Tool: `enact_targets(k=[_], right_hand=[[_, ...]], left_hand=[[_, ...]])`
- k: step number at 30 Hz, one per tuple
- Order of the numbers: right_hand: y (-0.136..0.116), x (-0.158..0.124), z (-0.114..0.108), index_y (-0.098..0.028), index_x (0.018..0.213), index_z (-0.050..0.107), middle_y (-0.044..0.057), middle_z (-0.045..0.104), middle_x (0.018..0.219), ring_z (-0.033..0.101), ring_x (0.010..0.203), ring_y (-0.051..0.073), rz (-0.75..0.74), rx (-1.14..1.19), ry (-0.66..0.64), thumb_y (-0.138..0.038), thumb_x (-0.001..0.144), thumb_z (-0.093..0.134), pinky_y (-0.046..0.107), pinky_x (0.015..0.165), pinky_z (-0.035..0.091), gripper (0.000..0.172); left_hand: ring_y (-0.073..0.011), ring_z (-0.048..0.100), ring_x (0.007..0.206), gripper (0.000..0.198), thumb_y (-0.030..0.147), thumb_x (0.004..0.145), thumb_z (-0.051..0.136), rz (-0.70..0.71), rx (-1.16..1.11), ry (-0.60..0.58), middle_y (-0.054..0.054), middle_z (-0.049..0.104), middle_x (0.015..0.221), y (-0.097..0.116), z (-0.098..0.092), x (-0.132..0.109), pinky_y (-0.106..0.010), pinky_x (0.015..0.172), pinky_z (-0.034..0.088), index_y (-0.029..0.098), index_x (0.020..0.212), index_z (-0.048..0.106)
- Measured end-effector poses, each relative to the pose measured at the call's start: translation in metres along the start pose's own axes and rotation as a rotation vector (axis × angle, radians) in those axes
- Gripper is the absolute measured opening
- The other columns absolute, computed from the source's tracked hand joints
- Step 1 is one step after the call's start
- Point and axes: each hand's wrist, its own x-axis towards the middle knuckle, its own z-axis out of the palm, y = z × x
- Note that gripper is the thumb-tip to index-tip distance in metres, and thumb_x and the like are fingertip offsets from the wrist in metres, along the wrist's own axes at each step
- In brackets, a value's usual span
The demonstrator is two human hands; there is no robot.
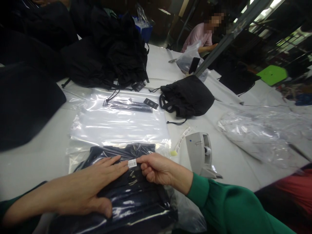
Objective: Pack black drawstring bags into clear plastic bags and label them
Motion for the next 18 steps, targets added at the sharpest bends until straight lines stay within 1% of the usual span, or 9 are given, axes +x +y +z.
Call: enact_targets(k=[3, 5, 8, 10, 12, 13, 15, 17, 18], right_hand=[[0.000, 0.000, 0.003, -0.015, 0.061, 0.044, -0.008, 0.040, 0.046, 0.029, 0.030, -0.001, 0.006, -0.090, 0.039, -0.018, 0.097, 0.044, 0.005, 0.029, 0.026, 0.036], [0.001, 0.003, 0.004, -0.015, 0.059, 0.044, -0.008, 0.041, 0.046, 0.030, 0.031, 0.000, -0.051, -0.199, 0.079, -0.018, 0.094, 0.049, 0.007, 0.029, 0.025, 0.035], [0.002, 0.008, 0.002, -0.016, 0.058, 0.047, -0.008, 0.041, 0.043, 0.031, 0.032, 0.003, -0.234, -0.446, 0.132, -0.019, 0.089, 0.054, 0.011, 0.030, 0.025, 0.032], [0.002, 0.011, -0.002, -0.017, 0.056, 0.048, -0.007, 0.042, 0.041, 0.032, 0.032, 0.005, -0.368, -0.695, 0.199, -0.023, 0.089, 0.053, 0.014, 0.031, 0.027, 0.033], [0.002, 0.009, -0.009, -0.017, 0.057, 0.054, -0.003, 0.050, 0.044, 0.044, 0.037, 0.009, -0.563, -0.997, 0.327, -0.026, 0.090, 0.052, 0.019, 0.038, 0.037, 0.034], [0.002, 0.006, -0.012, -0.016, 0.062, 0.060, 0.000, 0.059, 0.052, 0.054, 0.045, 0.012, -0.699, -1.137, 0.385, -0.028, 0.090, 0.052, 0.022, 0.046, 0.044, 0.032], [0.005, -0.003, -0.016, -0.016, 0.089, 0.071, 0.008, 0.073, 0.085, 0.068, 0.078, 0.021, -1.001, -1.336, 0.404, -0.030, 0.093, 0.051, 0.031, 0.072, 0.054, 0.025], [0.010, -0.012, -0.018, -0.017, 0.124, 0.062, 0.011, 0.067, 0.123, 0.061, 0.113, 0.025, -1.206, -1.442, 0.265, -0.031, 0.095, 0.050, 0.040, 0.098, 0.047, 0.035], [0.013, -0.016, -0.018, -0.017, 0.135, 0.054, 0.012, 0.060, 0.134, 0.055, 0.123, 0.025, -1.236, -1.486, 0.163, -0.032, 0.096, 0.050, 0.042, 0.107, 0.041, 0.042]], left_hand=[[-0.0385, 0.017, 0.146, 0.091, 0.072, 0.082, 0.053, -0.022, 0.038, -0.054, -0.010, 0.026, 0.158, 0.001, -0.001, 0.002, -0.053, 0.117, 0.021, 0.027, 0.154, 0.020], [-0.0389, 0.016, 0.146, 0.090, 0.074, 0.082, 0.050, -0.036, 0.069, -0.082, -0.011, 0.025, 0.158, 0.002, -0.001, 0.003, -0.054, 0.117, 0.019, 0.026, 0.154, 0.023], [-0.0379, 0.017, 0.146, 0.088, 0.074, 0.083, 0.047, -0.044, 0.094, -0.108, -0.010, 0.025, 0.158, 0.005, -0.004, 0.002, -0.053, 0.117, 0.018, 0.026, 0.153, 0.024], [-0.0373, 0.017, 0.146, 0.087, 0.073, 0.084, 0.047, -0.053, 0.097, -0.121, -0.010, 0.025, 0.158, 0.007, -0.005, 0.001, -0.052, 0.118, 0.018, 0.026, 0.153, 0.024], [-0.0376, 0.017, 0.146, 0.087, 0.073, 0.084, 0.047, -0.064, 0.090, -0.123, -0.009, 0.025, 0.158, 0.008, -0.006, 0.000, -0.052, 0.118, 0.017, 0.025, 0.153, 0.024], [-0.0380, 0.018, 0.146, 0.088, 0.074, 0.084, 0.047, -0.069, 0.084, -0.121, -0.009, 0.025, 0.158, 0.008, -0.007, 0.000, -0.053, 0.118, 0.017, 0.025, 0.153, 0.025], [-0.0389, 0.017, 0.146, 0.090, 0.075, 0.082, 0.048, -0.081, 0.074, -0.114, -0.009, 0.024, 0.158, 0.009, -0.007, -0.001, -0.053, 0.117, 0.017, 0.025, 0.153, 0.024], [-0.0393, 0.017, 0.146, 0.093, 0.076, 0.080, 0.050, -0.074, 0.065, -0.104, -0.009, 0.022, 0.159, 0.008, -0.008, -0.001, -0.054, 0.117, 0.017, 0.027, 0.154, 0.021], [-0.0392, 0.016, 0.146, 0.095, 0.076, 0.080, 0.051, -0.059, 0.061, -0.097, -0.008, 0.020, 0.160, 0.007, -0.009, -0.001, -0.054, 0.117, 0.018, 0.028, 0.155, 0.017]])
